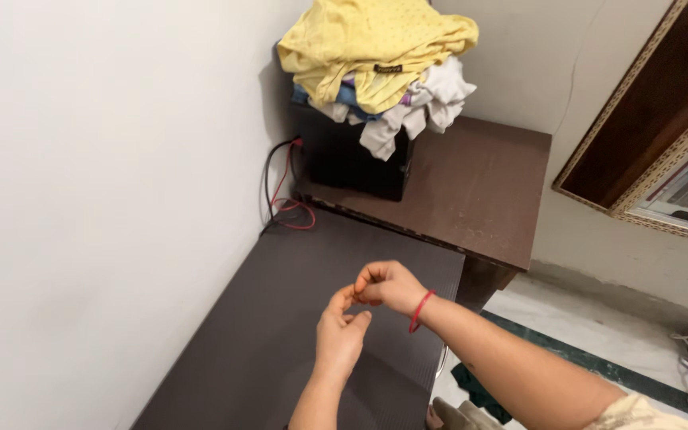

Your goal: The person folds various garments including a yellow t-shirt, a red shirt, a blue denim-like shirt, and a patterned blue shirt by hand on a dark surface and places them into a blue bag.

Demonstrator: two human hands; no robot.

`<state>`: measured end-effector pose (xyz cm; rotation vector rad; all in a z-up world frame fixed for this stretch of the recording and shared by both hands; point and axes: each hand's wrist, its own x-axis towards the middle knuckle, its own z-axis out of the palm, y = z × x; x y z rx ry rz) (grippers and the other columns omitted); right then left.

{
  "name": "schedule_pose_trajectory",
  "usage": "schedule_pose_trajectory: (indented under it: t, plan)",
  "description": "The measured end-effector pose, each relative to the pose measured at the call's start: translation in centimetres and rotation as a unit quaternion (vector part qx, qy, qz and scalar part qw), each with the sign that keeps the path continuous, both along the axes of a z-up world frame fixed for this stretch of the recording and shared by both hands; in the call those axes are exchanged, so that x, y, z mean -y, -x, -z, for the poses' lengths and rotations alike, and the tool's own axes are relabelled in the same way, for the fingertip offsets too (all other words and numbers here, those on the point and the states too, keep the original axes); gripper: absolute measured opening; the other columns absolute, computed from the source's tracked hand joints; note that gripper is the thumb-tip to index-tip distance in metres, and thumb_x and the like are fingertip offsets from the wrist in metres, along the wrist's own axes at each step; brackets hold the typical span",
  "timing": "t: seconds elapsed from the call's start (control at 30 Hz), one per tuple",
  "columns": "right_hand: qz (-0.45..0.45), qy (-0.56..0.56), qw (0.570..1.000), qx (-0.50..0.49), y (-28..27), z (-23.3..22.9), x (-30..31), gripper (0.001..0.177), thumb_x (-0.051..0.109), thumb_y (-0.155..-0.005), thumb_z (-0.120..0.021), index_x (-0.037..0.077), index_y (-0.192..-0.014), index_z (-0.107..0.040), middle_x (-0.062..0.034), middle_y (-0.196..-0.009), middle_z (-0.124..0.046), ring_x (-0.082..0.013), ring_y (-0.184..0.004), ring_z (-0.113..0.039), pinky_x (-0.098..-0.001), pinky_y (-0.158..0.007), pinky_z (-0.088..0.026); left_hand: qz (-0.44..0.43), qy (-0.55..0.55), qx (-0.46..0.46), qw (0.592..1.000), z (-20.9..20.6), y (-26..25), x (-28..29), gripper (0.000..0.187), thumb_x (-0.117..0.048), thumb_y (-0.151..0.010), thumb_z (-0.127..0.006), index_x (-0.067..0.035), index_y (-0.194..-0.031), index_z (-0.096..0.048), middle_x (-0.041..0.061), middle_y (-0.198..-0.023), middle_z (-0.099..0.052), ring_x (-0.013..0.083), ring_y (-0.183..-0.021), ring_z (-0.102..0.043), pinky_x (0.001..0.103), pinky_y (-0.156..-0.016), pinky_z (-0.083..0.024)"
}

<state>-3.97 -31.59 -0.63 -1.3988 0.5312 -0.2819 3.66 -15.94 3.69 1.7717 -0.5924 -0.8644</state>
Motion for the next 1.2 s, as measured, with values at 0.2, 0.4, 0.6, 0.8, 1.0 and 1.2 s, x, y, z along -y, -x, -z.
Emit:
schedule_pose_trajectory:
  t: [0.2, 0.4, 0.6, 0.8, 1.0, 1.2]
  plan:
    - [0.11, 0.037, 0.991, 0.067, -3.8, -2.4, 9.0, 0.009, 0.001, -0.083, -0.068, 0.003, -0.091, -0.07, -0.0024, -0.082, -0.071, -0.0087, -0.068, -0.062, -0.0244, -0.062, -0.052, -0.02, 0.034, -0.036, 0.999, 1.0, -2.2, 4.2, 0.039, -0.005, -0.086, -0.065, -0.005, -0.125, -0.066, 0.006, -0.11, -0.074, 0.0113, -0.084, -0.069, 0.027, -0.073, -0.054]
    - [0.278, -0.017, 0.944, 0.174, -7.9, -8.6, 18.8, 0.022, 0.013, -0.089, -0.067, 0.006, -0.11, -0.065, -0.0013, -0.084, -0.069, -0.0082, -0.065, -0.064, -0.0228, -0.055, -0.049, -0.048, -0.001, -0.036, 0.998, 0.0, -2.7, 7.8, 0.027, -0.007, -0.09, -0.062, -0.007, -0.115, -0.071, 0.003, -0.104, -0.076, 0.0101, -0.083, -0.072, 0.026, -0.074, -0.056]
    - [0.383, 0.034, 0.919, 0.08, -9.4, -13.6, 23.5, 0.038, 0.032, -0.094, -0.073, -0.003, -0.102, -0.061, -0.0056, -0.073, -0.069, -0.0132, -0.052, -0.06, -0.0268, -0.045, -0.044, -0.078, 0.042, -0.03, 0.996, 0.8, -3.5, 11.5, 0.021, -0.004, -0.09, -0.062, -0.005, -0.107, -0.073, 0.004, -0.094, -0.075, 0.0103, -0.079, -0.069, 0.025, -0.069, -0.054]
    - [0.333, 0.149, 0.92, 0.145, -10.3, -9.2, 26.9, 0.019, 0.013, -0.086, -0.069, -0.006, -0.086, -0.071, -0.0074, -0.072, -0.068, -0.0115, -0.058, -0.06, -0.0288, -0.05, -0.047, -0.11, 0.058, -0.046, 0.991, 0.6, -3.8, 14.4, 0.017, -0.004, -0.091, -0.061, -0.004, -0.105, -0.072, 0.003, -0.092, -0.075, 0.0091, -0.076, -0.069, 0.023, -0.067, -0.053]
    - [0.217, 0.271, 0.936, 0.05, -4.9, -3.4, 20.6, 0.026, 0.022, -0.088, -0.066, -0.001, -0.097, -0.074, -0.008, -0.07, -0.069, -0.0115, -0.066, -0.064, -0.0301, -0.066, -0.052, -0.15, 0.093, -0.085, 0.981, -0.1, -4.1, 16.4, 0.014, -0.004, -0.091, -0.062, -0.003, -0.102, -0.07, 0.004, -0.085, -0.072, 0.0103, -0.073, -0.068, 0.024, -0.066, -0.052]
    - [0.109, 0.385, 0.9, -0.174, -0.8, 1.1, 20.6, 0.027, 0.029, -0.085, -0.068, 0.003, -0.086, -0.076, -0.018, -0.08, -0.072, -0.0332, -0.078, -0.071, -0.0431, -0.074, -0.055, -0.149, 0.088, -0.073, 0.982, -0.3, -3.2, 17.8, 0.012, -0.006, -0.092, -0.065, -0.002, -0.102, -0.07, 0.006, -0.087, -0.071, 0.0112, -0.073, -0.067, 0.024, -0.066, -0.052]
